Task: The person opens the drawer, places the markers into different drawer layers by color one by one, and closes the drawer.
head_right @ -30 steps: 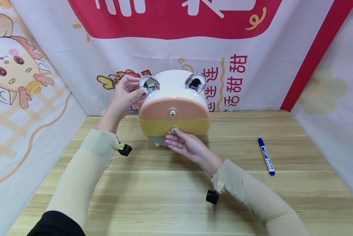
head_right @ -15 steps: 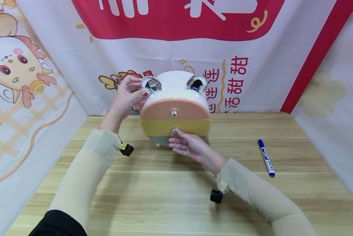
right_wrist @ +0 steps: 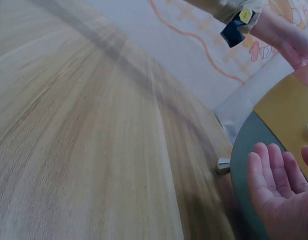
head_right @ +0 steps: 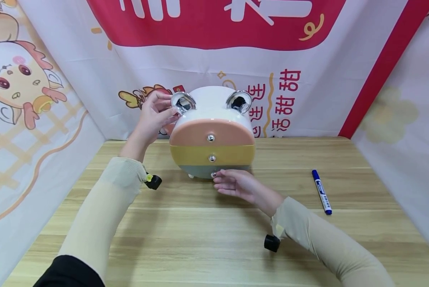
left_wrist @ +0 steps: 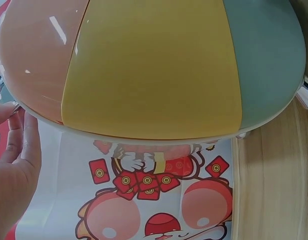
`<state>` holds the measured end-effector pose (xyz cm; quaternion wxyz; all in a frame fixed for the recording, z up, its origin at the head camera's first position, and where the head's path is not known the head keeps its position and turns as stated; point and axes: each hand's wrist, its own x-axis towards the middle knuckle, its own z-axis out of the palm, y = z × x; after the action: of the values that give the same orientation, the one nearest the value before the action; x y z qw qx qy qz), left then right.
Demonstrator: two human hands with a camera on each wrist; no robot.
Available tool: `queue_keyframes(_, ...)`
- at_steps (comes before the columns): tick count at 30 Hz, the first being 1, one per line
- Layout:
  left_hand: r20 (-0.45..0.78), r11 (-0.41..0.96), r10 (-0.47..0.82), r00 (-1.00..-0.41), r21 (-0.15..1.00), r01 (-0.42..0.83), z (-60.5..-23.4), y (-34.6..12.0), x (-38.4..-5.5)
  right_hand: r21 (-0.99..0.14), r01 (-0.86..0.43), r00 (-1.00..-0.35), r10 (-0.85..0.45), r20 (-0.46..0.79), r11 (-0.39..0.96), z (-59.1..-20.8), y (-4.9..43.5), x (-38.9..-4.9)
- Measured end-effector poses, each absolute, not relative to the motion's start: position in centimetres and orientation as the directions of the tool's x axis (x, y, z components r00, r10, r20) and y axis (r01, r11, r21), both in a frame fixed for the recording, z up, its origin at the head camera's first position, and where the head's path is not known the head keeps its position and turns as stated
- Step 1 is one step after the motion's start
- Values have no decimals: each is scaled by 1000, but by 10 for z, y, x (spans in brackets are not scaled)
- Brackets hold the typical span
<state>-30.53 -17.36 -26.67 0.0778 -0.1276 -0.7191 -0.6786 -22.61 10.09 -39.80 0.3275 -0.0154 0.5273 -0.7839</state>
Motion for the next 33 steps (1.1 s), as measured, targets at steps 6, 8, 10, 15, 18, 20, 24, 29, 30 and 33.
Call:
queue_keyframes(6, 287, 45, 81, -955, 956, 291, -268, -174, -307, -850, 502, -774, -522, -359, -159, -410, 102, -228)
queue_keyframes(8, 290, 44, 88, -953, 955, 295, -268, -173, -308, -856, 497, -774, -520, -363, -141, -414, 102, -228)
queue_keyframes(10, 294, 43, 91, -952, 953, 298, -268, -171, -308, -861, 492, -774, -517, -365, -129, -416, 101, -229)
queue_keyframes(15, 292, 45, 82, -953, 954, 296, -267, -172, -308, -862, 494, -757, -541, -366, -109, -418, 96, -232)
queue_keyframes(18, 288, 40, 80, -954, 956, 291, -267, -174, -308, -856, 505, -753, -544, -371, -115, -417, 91, -234)
queue_keyframes(20, 286, 39, 81, -955, 956, 289, -267, -174, -308, -851, 511, -755, -538, -376, -123, -417, 88, -236)
queue_keyframes(24, 279, 49, 76, -957, 958, 283, -267, -174, -308, -841, 525, -758, -522, -392, -131, -417, 83, -239)
queue_keyframes(29, 277, 51, 74, -958, 958, 281, -266, -173, -308, -834, 539, -757, -502, -419, -117, -417, 75, -240)
queue_keyframes(30, 277, 51, 74, -958, 958, 281, -266, -173, -308, -830, 546, -754, -499, -427, -113, -417, 74, -240)
queue_keyframes(33, 277, 46, 72, -958, 959, 280, -267, -173, -308, -825, 553, -750, -500, -433, -115, -419, 71, -240)
